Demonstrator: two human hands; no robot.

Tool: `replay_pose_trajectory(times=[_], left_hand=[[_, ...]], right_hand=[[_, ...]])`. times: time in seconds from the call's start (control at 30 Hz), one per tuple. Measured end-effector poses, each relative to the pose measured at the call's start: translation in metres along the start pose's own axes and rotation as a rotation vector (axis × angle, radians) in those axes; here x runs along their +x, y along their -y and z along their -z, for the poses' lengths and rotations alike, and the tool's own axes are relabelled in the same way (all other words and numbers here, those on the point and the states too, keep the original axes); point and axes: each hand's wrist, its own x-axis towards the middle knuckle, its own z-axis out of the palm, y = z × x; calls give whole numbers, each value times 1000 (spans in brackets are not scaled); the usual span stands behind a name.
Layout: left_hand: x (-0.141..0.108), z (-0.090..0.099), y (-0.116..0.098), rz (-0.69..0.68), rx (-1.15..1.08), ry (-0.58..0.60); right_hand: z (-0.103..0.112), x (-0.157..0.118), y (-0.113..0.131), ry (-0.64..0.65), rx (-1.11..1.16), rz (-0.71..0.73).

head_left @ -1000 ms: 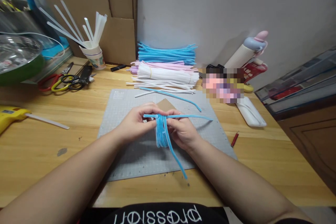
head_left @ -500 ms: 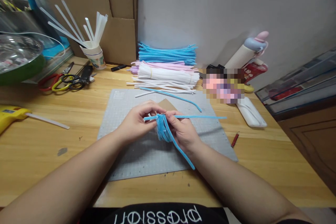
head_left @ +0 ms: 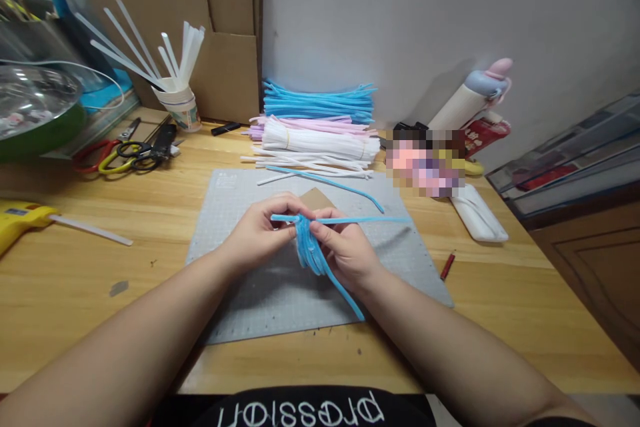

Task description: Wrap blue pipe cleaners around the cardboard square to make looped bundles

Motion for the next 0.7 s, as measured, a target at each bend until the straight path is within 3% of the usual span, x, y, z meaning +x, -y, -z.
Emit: replay_pose_trajectory(times=[0.13,0.4,0.57,0.7], left_hand=[[1,-1,-3,15,19,23],[6,1,0,325,-141,-227],[5,2,5,285,-47,-223],[3,-1,8,270,18,-178]], right_hand=[[2,4,-2,5,15,-23],[5,8,-2,101,-74,-26],[3,6,0,120,-274,-17],[4,6,0,170,-270,-103]])
